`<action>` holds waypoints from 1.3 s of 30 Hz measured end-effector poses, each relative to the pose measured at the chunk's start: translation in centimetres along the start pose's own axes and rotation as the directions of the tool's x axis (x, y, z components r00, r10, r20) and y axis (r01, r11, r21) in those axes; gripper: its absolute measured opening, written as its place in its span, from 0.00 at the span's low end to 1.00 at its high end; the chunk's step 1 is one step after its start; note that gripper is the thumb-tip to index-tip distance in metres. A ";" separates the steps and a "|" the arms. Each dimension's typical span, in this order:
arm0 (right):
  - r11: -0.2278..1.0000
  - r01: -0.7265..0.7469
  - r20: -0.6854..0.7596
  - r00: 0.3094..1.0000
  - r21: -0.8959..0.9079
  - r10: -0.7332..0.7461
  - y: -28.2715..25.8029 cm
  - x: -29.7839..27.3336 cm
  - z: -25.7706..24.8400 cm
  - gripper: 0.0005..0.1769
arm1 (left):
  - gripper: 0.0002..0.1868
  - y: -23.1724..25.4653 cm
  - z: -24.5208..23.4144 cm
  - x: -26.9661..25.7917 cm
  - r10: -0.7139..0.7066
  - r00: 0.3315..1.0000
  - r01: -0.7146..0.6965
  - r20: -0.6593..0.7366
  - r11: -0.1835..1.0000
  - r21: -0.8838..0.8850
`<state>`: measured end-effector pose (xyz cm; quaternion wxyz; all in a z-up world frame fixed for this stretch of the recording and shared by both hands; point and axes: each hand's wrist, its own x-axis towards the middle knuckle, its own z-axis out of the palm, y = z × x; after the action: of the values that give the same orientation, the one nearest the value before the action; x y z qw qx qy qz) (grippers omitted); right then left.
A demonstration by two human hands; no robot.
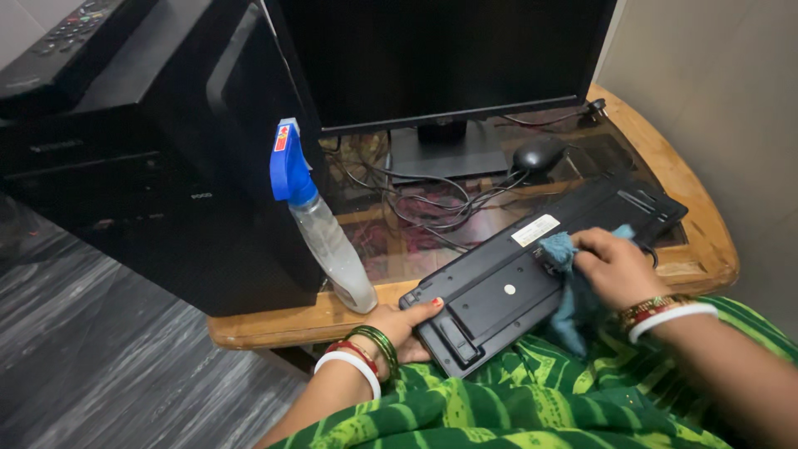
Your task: The person cleans a black computer keyboard using a blue microfiber cloth. They wipe the keys and the surface of the keyboard, then flip it over to clean the underside. A spray bottle is used to apply liquid to the cloth during the process.
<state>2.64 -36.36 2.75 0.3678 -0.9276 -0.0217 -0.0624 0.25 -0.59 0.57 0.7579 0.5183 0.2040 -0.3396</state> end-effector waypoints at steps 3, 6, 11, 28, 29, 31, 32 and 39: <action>0.838 -0.211 0.073 0.977 0.504 0.202 -0.2 -1.1 0.8 0.14 | 0.28 0.2 -0.7 0.6 -0.001 0.993 0.027 -0.115 0.975 0.222; 0.496 -0.378 0.208 0.908 0.781 0.364 -1.1 -2.0 0.2 0.15 | 0.31 1.4 -2.0 0.6 0.014 0.965 0.103 -0.262 0.897 0.429; 0.197 -0.371 0.261 0.865 0.907 0.428 -2.2 -2.7 -1.0 0.17 | 0.32 3.4 -4.0 -3.8 0.518 0.776 0.082 -0.361 0.485 0.871; 0.326 -0.359 0.219 0.892 0.874 0.395 -0.3 -3.4 0.2 0.18 | 0.36 10.5 0.8 -15.0 0.892 0.339 0.137 -0.300 0.268 0.954; 0.324 -0.365 0.228 0.892 0.873 0.390 -0.4 -3.5 0.2 0.18 | 0.36 10.8 1.0 -15.0 0.898 0.323 0.127 -0.298 0.271 0.954; 0.297 -0.381 0.256 0.887 0.876 0.383 -0.7 -3.6 0.5 0.18 | 0.36 11.3 1.3 -14.8 0.911 0.293 0.107 -0.292 0.272 0.956; 0.282 -0.388 0.269 0.885 0.877 0.381 -0.9 -3.6 0.6 0.18 | 0.35 11.5 1.3 -14.6 0.919 0.279 0.091 -0.280 0.265 0.960; 0.297 -0.416 0.295 0.879 0.860 0.375 -0.9 -3.8 1.0 0.18 | 0.34 12.2 1.1 -12.8 0.964 0.231 -0.193 -0.128 0.174 0.966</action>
<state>-1.06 -35.01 2.10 0.8115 -0.5548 0.1698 0.0693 0.27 5.10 17.36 0.3156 0.9125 0.0616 0.2529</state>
